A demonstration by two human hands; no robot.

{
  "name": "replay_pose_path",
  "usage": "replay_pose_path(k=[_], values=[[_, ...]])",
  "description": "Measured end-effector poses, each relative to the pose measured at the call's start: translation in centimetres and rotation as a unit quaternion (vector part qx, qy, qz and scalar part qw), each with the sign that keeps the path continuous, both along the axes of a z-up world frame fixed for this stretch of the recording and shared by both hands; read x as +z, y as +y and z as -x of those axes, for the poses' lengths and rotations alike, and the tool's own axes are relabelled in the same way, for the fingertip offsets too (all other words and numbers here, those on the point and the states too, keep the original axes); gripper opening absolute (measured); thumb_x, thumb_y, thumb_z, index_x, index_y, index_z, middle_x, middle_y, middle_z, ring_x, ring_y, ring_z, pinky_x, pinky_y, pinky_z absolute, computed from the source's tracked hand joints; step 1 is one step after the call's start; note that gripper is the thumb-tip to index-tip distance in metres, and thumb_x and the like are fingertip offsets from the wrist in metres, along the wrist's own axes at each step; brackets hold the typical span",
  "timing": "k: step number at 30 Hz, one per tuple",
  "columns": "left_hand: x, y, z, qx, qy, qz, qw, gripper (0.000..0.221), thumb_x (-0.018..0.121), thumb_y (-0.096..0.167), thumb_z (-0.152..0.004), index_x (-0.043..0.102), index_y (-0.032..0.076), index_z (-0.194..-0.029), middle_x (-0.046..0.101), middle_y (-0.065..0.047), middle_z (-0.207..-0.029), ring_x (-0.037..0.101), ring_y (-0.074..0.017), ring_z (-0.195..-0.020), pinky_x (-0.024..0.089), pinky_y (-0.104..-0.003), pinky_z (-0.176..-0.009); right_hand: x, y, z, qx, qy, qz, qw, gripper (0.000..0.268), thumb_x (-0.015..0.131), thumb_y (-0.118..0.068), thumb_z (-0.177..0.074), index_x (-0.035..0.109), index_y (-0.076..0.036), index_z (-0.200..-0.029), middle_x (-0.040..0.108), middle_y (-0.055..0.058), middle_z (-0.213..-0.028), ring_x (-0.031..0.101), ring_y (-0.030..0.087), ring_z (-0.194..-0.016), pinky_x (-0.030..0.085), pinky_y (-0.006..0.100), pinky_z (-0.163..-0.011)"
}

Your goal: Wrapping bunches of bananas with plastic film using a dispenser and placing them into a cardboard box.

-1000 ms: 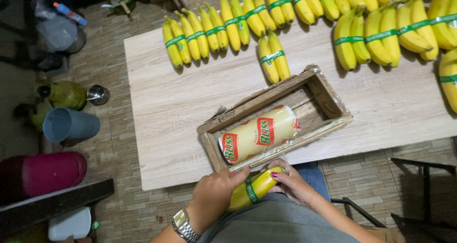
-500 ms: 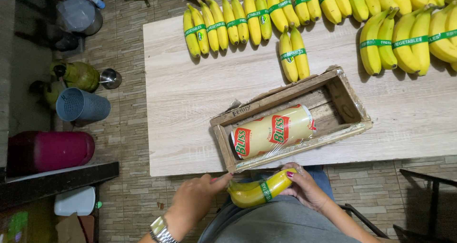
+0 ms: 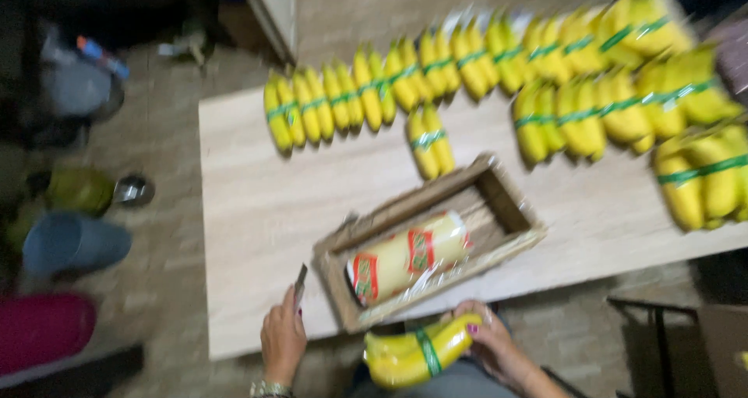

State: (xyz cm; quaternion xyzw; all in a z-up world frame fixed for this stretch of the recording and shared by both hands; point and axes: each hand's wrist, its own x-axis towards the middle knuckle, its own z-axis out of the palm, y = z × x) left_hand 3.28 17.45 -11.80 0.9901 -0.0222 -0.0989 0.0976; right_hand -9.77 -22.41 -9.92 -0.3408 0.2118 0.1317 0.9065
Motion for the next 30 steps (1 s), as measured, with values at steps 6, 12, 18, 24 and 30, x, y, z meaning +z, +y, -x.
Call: replay_pose_path(k=[6, 12, 18, 24, 30], values=[[2.5, -2.6, -3.3, 0.115, 0.011, 0.043, 0.992, 0.057, 0.056, 0.031, -0.095, 0.047, 0.030, -0.152, 0.056, -0.003, -0.139, 0.048, -0.0274, -0.131, 0.042, -0.049, -0.109, 4.9, -3.0, -2.5, 0.024, -0.148, 0.030, 0.988, 0.048, 0.090, -0.027, -0.076, 0.060, -0.005, -0.108, 0.072, 0.025, -0.114, 0.071, 0.033, -0.101, 0.058, 0.045, -0.087], [14.1, -9.4, -6.7, -0.041, -0.077, 0.431, 0.898, 0.036, 0.054, 0.008, -0.092, 0.076, 0.010, -0.120, 0.072, -0.009, -0.121, 0.063, -0.0235, -0.119, 0.047, -0.040, -0.109, 15.3, -3.2, -6.2, 0.064, -0.285, 0.117, 0.949, 0.060, 0.093, -0.040, -0.080, 0.059, -0.004, -0.113, 0.070, 0.020, -0.119, 0.068, 0.028, -0.109, 0.055, 0.043, -0.094], [21.9, -18.8, -6.9, -0.323, 0.390, 0.312, 0.804, 0.075, 0.023, 0.065, -0.096, 0.023, 0.028, -0.162, 0.029, -0.004, -0.169, 0.031, -0.0221, -0.153, 0.023, -0.039, -0.124, 22.3, -3.6, -7.2, 0.151, -0.353, 0.207, 0.900, 0.057, 0.086, -0.045, -0.086, 0.057, -0.007, -0.118, 0.068, 0.016, -0.122, 0.063, 0.024, -0.114, 0.051, 0.040, -0.096], [24.7, -24.6, -3.0, -0.460, 0.409, 0.390, 0.685, 0.097, 0.018, 0.069, -0.095, -0.018, 0.005, -0.158, -0.021, -0.019, -0.169, -0.014, -0.0322, -0.157, 0.000, -0.044, -0.125, 19.6, -6.2, -7.1, 0.084, -0.308, 0.153, 0.935, 0.054, 0.090, -0.039, -0.082, 0.059, -0.004, -0.110, 0.070, 0.020, -0.109, 0.068, 0.031, -0.108, 0.053, 0.044, -0.094], [31.0, -27.6, -1.3, -0.474, 0.301, 0.402, 0.723, 0.094, 0.037, 0.058, -0.095, -0.003, 0.004, -0.160, -0.002, -0.023, -0.171, 0.003, -0.0324, -0.159, 0.007, -0.040, -0.126, 14.7, -11.2, -6.9, 0.056, -0.031, 0.263, 0.963, 0.034, 0.080, -0.013, -0.078, 0.067, -0.004, -0.107, 0.066, 0.015, -0.100, 0.066, 0.024, -0.079, 0.056, 0.035, -0.053]])
